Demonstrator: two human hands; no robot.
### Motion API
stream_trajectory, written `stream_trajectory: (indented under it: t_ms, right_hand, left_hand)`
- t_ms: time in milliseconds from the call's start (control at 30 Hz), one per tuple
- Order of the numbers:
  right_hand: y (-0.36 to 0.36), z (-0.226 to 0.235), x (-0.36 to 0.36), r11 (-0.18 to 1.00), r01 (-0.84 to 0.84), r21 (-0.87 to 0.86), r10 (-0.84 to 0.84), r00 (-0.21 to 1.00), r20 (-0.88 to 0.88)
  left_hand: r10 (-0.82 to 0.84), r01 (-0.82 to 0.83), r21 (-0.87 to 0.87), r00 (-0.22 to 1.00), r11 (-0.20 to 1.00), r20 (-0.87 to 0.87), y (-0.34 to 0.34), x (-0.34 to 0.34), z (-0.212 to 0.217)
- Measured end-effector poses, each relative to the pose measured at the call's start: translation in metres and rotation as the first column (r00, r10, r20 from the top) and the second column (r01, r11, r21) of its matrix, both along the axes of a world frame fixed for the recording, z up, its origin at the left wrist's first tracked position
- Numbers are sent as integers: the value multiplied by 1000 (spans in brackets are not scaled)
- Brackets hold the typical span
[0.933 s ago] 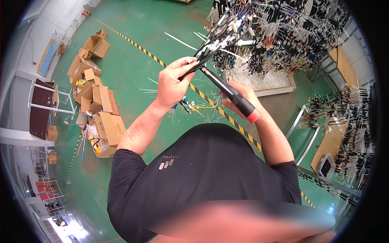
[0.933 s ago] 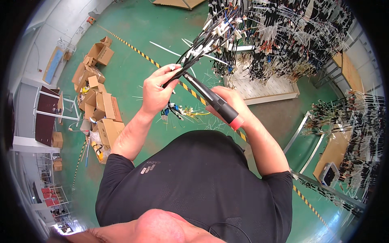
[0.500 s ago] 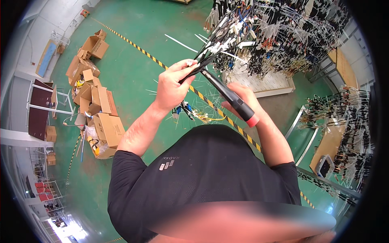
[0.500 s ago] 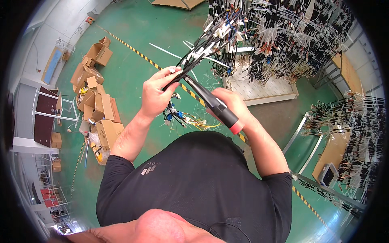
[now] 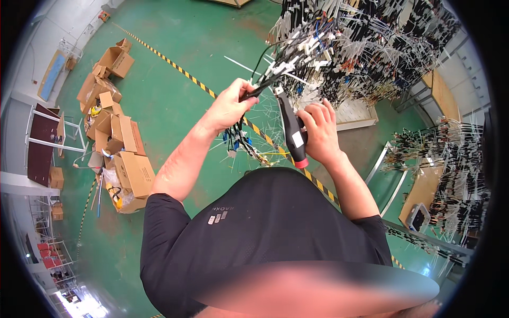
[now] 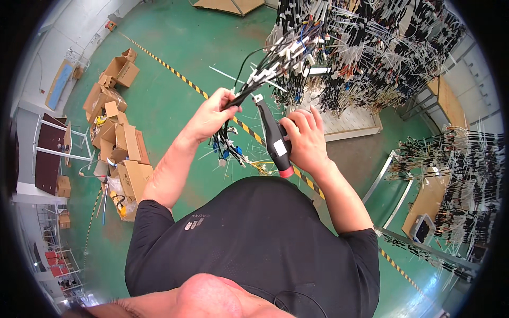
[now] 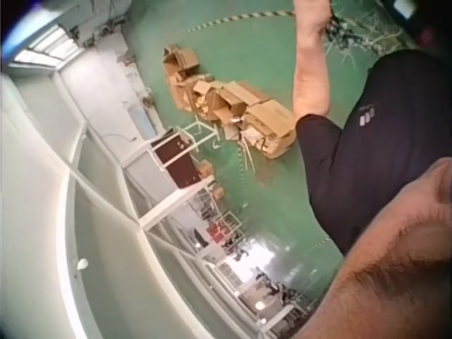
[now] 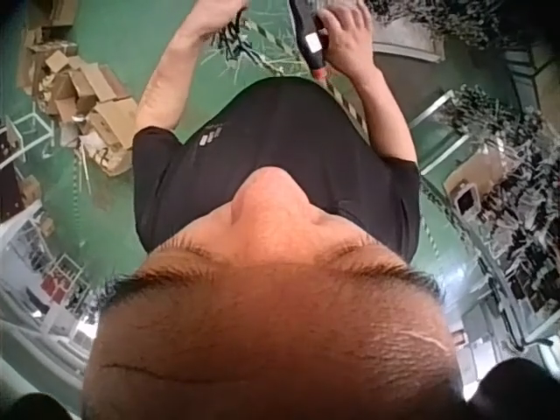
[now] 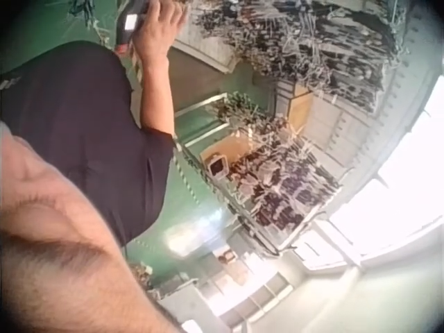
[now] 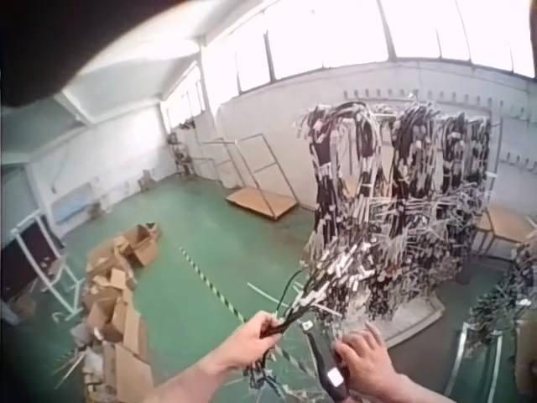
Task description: Use a cable tie gun to tighten and trim zip ties on a large industrial wire harness bundle.
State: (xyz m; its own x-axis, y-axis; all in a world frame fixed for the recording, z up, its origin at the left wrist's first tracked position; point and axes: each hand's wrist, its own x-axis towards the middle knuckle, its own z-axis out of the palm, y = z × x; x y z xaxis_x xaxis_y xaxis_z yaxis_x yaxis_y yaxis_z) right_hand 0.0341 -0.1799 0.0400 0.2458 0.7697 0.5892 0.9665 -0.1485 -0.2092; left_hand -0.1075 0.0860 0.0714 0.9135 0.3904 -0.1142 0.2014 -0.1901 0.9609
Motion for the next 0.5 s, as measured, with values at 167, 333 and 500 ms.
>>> stream_trajectory:
  t_ms: [167, 333, 500]
  right_hand:
    - [21, -10, -28, 994, 112, -11, -111, 992, 52]
    - [27, -14, -44, 979, 49, 198, -25, 992, -120]
    - [10, -18, -59, 962, 173, 210, -74, 910, -409]
  left_hand:
    - [30, -35, 211, 999, 977, 23, -7, 4, 19]
    - [-126, 105, 221, 988, 970, 86, 10, 8, 13]
    - [-18, -67, 358, 973, 931, 229, 22, 12, -7]
